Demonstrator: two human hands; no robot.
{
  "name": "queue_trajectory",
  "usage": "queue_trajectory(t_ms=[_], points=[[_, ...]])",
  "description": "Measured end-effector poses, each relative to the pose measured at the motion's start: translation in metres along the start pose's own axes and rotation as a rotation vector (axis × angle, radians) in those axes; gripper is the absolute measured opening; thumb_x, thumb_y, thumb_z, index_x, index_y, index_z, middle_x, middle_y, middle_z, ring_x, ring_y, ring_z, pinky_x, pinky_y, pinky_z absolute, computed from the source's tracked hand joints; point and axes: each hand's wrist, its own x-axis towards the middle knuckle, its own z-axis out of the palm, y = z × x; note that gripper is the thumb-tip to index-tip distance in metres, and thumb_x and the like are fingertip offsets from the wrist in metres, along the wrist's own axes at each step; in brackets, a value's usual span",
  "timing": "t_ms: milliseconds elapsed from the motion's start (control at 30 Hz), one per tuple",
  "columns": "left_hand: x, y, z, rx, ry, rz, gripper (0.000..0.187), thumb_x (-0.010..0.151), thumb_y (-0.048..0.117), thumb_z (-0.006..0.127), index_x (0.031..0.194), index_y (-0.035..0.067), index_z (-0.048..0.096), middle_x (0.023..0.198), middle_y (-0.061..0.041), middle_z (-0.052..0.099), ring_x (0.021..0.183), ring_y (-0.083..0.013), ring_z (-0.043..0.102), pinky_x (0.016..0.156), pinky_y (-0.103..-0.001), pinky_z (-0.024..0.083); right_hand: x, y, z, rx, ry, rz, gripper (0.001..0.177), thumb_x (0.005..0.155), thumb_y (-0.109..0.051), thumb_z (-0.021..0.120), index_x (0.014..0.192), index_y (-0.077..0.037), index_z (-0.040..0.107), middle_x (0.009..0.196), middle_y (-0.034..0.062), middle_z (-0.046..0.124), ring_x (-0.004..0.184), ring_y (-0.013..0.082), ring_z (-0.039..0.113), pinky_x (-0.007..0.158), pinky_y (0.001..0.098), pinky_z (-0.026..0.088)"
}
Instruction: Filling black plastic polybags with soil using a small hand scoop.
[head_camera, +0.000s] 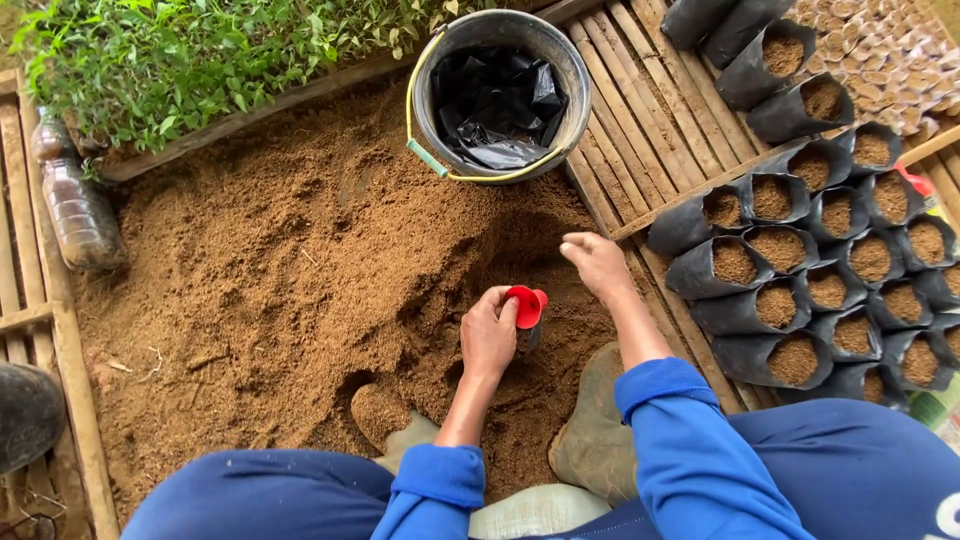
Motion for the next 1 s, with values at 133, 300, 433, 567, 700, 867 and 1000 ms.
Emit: queue_trajectory(t_ms=[133,300,433,567,700,867,1000], points=[[-0.004,0.008,-0.003,0.007,0.028,-0.008,0.021,0.098,0.019,0.063,0.113,0.019,0.078,0.08,-0.012,0.08,0.09,-0.0267,0.078,0.082,-0.04,0.058,0.055,0.028,0.024,-0.232,0.183,-0.044,0.046,0.092,-0.055,0.067,0.131,-0.029,0.071,0.118,0.0023,0.072,0.116,0.022,0.066,0.103,0.0411,0.051],[0.001,0.02,0.003,-0.059,0.067,0.034,0.021,0.097,0.013,0.064,0.113,0.01,0.077,0.089,-0.019,0.081,0.097,-0.0321,0.079,0.084,-0.043,0.06,0.093,0.0,0.045,-0.329,0.187,-0.256,0.042,0.104,-0.033,0.057,0.137,-0.008,0.065,0.132,0.0148,0.063,0.126,0.0343,0.061,0.107,0.0487,0.048],[0.011,0.007,0.009,-0.101,0.074,0.052,0.021,0.097,0.009,0.064,0.114,0.008,0.076,0.101,-0.02,0.081,0.099,-0.0334,0.079,0.084,-0.045,0.062,0.106,-0.031,0.047,-0.378,0.139,-0.26,0.04,0.109,-0.021,0.049,0.141,0.002,0.056,0.142,0.0239,0.052,0.14,0.0422,0.046,0.106,0.0549,0.05],[0.019,-0.01,0.017,0.054,0.102,0.114,0.022,0.095,0.017,0.062,0.113,0.015,0.075,0.108,-0.002,0.081,0.084,-0.0118,0.074,0.073,-0.026,0.058,0.129,-0.031,0.063,-0.401,0.126,-0.329,0.035,0.106,-0.02,0.043,0.125,0.005,0.058,0.131,0.0228,0.059,0.124,0.0438,0.052,0.097,0.055,0.05],[0.017,-0.009,0.021,0.043,0.101,0.069,0.022,0.092,0.018,0.065,0.109,0.019,0.079,0.107,0.002,0.084,0.092,-0.0131,0.079,0.079,-0.028,0.062,0.107,-0.073,0.054,-0.336,0.113,-0.433,0.048,0.107,-0.017,0.038,0.151,-0.001,0.044,0.148,0.0227,0.053,0.134,0.043,0.049,0.114,0.0518,0.042],[0.025,-0.01,0.028,0.058,0.079,0.115,0.021,0.093,0.018,0.066,0.11,0.019,0.078,0.104,0.001,0.085,0.085,-0.0129,0.079,0.072,-0.028,0.061,0.119,-0.085,0.044,-0.341,0.082,-0.406,0.045,0.106,-0.016,0.036,0.145,-0.005,0.054,0.145,0.0191,0.057,0.134,0.0394,0.051,0.115,0.0511,0.041],[0.024,-0.01,0.027,0.059,0.101,0.15,0.021,0.093,0.017,0.067,0.11,0.017,0.077,0.107,-0.001,0.084,0.09,-0.0143,0.08,0.075,-0.028,0.064,0.144,-0.051,0.059,-0.632,-0.008,-0.314,0.05,0.107,-0.029,0.034,0.152,-0.015,0.048,0.155,0.0091,0.05,0.144,0.0321,0.041,0.121,0.0443,0.03]])
